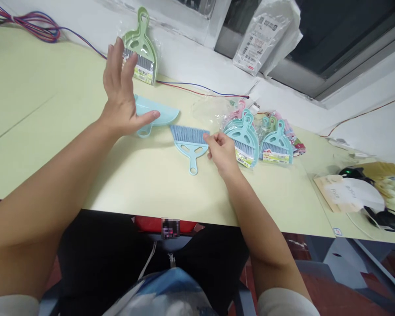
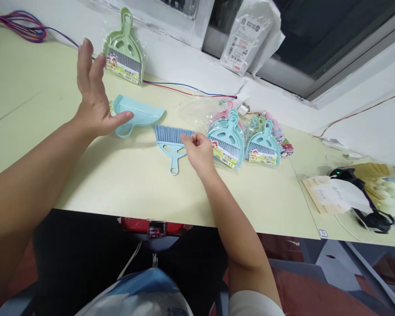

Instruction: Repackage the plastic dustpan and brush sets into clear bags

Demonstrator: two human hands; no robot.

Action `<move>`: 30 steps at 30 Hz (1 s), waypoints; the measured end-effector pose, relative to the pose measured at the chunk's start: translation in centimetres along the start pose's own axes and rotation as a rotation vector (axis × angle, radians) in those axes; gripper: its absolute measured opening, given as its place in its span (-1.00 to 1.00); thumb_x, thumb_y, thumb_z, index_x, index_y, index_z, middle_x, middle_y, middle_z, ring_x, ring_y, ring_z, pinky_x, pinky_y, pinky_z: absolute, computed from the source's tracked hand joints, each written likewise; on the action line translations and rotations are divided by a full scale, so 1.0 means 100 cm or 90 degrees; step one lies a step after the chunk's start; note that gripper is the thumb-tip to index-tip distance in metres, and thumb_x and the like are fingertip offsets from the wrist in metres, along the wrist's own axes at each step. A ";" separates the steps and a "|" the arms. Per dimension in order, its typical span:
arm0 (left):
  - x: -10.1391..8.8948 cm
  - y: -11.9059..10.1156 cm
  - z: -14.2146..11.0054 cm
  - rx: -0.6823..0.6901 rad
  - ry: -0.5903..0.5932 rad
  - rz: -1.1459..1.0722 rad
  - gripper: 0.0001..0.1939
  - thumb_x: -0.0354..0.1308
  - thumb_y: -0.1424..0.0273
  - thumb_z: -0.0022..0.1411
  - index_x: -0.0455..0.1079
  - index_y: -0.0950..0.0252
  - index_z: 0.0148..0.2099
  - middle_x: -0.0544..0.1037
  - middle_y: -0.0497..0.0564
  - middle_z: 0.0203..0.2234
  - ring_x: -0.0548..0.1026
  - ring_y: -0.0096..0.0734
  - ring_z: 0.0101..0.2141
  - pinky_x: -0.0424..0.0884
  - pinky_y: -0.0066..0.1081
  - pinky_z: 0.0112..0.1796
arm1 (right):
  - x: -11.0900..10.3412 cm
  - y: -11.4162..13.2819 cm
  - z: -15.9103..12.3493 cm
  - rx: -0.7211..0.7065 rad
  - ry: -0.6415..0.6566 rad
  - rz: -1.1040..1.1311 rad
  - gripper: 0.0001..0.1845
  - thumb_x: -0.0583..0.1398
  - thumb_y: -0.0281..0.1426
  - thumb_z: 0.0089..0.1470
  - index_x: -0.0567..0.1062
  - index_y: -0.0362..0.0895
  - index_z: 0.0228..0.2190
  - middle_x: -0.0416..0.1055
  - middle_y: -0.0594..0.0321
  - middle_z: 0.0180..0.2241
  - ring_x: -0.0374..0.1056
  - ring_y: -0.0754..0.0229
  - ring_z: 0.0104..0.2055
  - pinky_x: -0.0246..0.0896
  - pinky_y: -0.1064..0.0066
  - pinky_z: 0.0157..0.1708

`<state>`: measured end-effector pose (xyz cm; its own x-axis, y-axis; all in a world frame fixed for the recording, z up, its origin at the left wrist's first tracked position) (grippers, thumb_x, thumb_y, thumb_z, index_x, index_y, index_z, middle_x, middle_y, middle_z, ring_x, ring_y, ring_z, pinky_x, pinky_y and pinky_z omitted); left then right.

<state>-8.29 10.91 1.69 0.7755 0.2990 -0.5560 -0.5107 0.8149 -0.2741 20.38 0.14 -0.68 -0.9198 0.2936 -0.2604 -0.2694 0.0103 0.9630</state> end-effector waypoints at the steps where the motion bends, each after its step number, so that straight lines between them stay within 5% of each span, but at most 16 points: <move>1: 0.001 -0.003 0.001 0.003 -0.003 0.009 -0.01 0.09 -0.38 0.30 0.02 0.19 0.45 0.19 0.15 0.38 -0.48 0.05 0.49 -0.24 0.11 0.32 | 0.000 0.002 0.000 -0.033 -0.003 -0.015 -0.58 0.31 -0.07 0.12 0.32 -0.04 -0.53 0.31 0.35 -0.50 0.28 0.25 -0.41 0.22 0.43 -0.45; 3: 0.000 -0.008 0.001 0.007 -0.040 0.030 0.02 0.12 -0.42 0.23 0.11 0.24 0.39 0.23 0.19 0.35 -0.36 0.09 0.50 -0.21 0.11 0.32 | -0.002 0.006 -0.003 -0.065 -0.022 -0.025 -0.50 0.19 0.05 0.23 0.42 -0.07 -0.51 0.50 0.19 -0.35 0.44 0.15 -0.19 0.36 0.39 -0.29; 6: 0.000 -0.013 0.000 0.007 -0.049 0.021 -0.07 0.20 -0.38 0.19 0.22 0.23 0.27 0.36 0.23 0.24 0.08 0.09 0.41 0.04 0.08 0.25 | -0.007 0.009 -0.006 -0.047 -0.052 -0.021 -0.39 0.05 0.04 0.34 0.40 -0.08 -0.60 0.60 0.06 -0.27 0.51 0.07 -0.02 0.41 0.36 -0.20; 10: 0.001 -0.012 -0.003 -0.014 -0.006 0.033 -0.49 0.18 -0.19 0.31 0.30 0.14 -0.10 0.49 0.08 -0.26 0.42 -0.07 0.02 0.28 -0.07 -0.05 | -0.008 0.004 -0.007 0.025 -0.010 0.065 -0.46 0.09 -0.17 0.26 0.31 -0.09 -0.72 0.63 0.03 -0.30 0.52 0.15 -0.35 0.22 0.41 -0.52; 13: 0.003 -0.010 -0.006 -0.022 -0.002 0.067 -0.54 0.16 -0.10 0.36 0.17 0.14 -0.31 0.33 -0.03 -0.52 0.42 -0.21 -0.25 0.25 -0.18 -0.24 | -0.006 0.002 -0.006 0.090 -0.011 0.119 -0.53 0.11 -0.24 0.18 0.24 -0.06 -0.72 0.40 0.19 -0.61 0.17 0.32 -0.66 -0.08 0.42 -0.67; 16: 0.006 -0.013 -0.007 -0.012 -0.028 0.094 -0.43 0.23 -0.09 0.31 0.04 0.17 -0.41 0.17 -0.09 -0.64 0.31 -0.32 -0.46 0.18 -0.23 -0.37 | -0.006 0.007 -0.007 0.123 -0.017 0.151 -0.54 0.13 -0.27 0.15 0.09 -0.03 -0.69 0.00 0.42 -0.76 -0.12 0.38 -0.72 -0.23 0.44 -0.69; 18: 0.009 -0.018 -0.007 -0.004 -0.029 0.104 -0.39 0.23 -0.05 0.33 -0.02 0.19 -0.47 0.06 -0.11 -0.69 0.20 -0.38 -0.56 0.10 -0.24 -0.44 | -0.004 0.011 -0.008 0.133 0.005 0.172 -0.51 0.13 -0.28 0.14 0.02 -0.03 -0.70 -0.06 0.44 -0.77 -0.19 0.39 -0.72 -0.29 0.45 -0.69; 21: 0.016 -0.027 -0.007 -0.003 0.004 0.085 -0.39 0.12 0.06 0.44 -0.06 0.21 -0.53 -0.06 -0.11 -0.74 0.08 -0.42 -0.65 0.01 -0.24 -0.49 | -0.003 0.012 -0.008 0.119 0.026 0.176 -0.48 0.12 -0.31 0.12 0.04 -0.03 -0.76 0.00 0.39 -0.79 -0.16 0.38 -0.72 -0.25 0.44 -0.69; 25: 0.023 -0.036 -0.007 0.018 0.042 0.065 -0.41 0.06 0.17 0.48 -0.08 0.23 -0.56 -0.07 -0.11 -0.75 0.00 -0.43 -0.69 -0.03 -0.24 -0.52 | 0.001 0.007 -0.005 0.058 0.055 0.113 -0.50 0.12 -0.33 0.10 0.25 -0.06 -0.82 0.23 0.24 -0.76 0.14 0.32 -0.66 -0.03 0.45 -0.65; 30: 0.025 -0.034 -0.010 0.012 0.064 0.066 -0.42 0.07 0.24 0.48 -0.09 0.23 -0.55 -0.02 -0.10 -0.74 0.13 -0.37 -0.68 0.09 -0.20 -0.47 | 0.004 0.001 -0.007 0.054 0.060 0.082 -0.55 0.11 -0.30 0.09 0.44 -0.13 -0.76 0.52 0.10 -0.58 0.30 0.29 -0.58 0.20 0.45 -0.56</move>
<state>-4.95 8.44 0.46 0.6776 0.3310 -0.6568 -0.5781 0.7917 -0.1974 19.76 -0.45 -0.70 -0.9689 0.2069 -0.1353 -0.1254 0.0607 0.9903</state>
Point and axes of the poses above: each hand's wrist, its own z-axis towards the middle knuckle, its own x-axis out of the palm, y = z × x, the point moved 4 cm from there along z, towards the middle knuckle
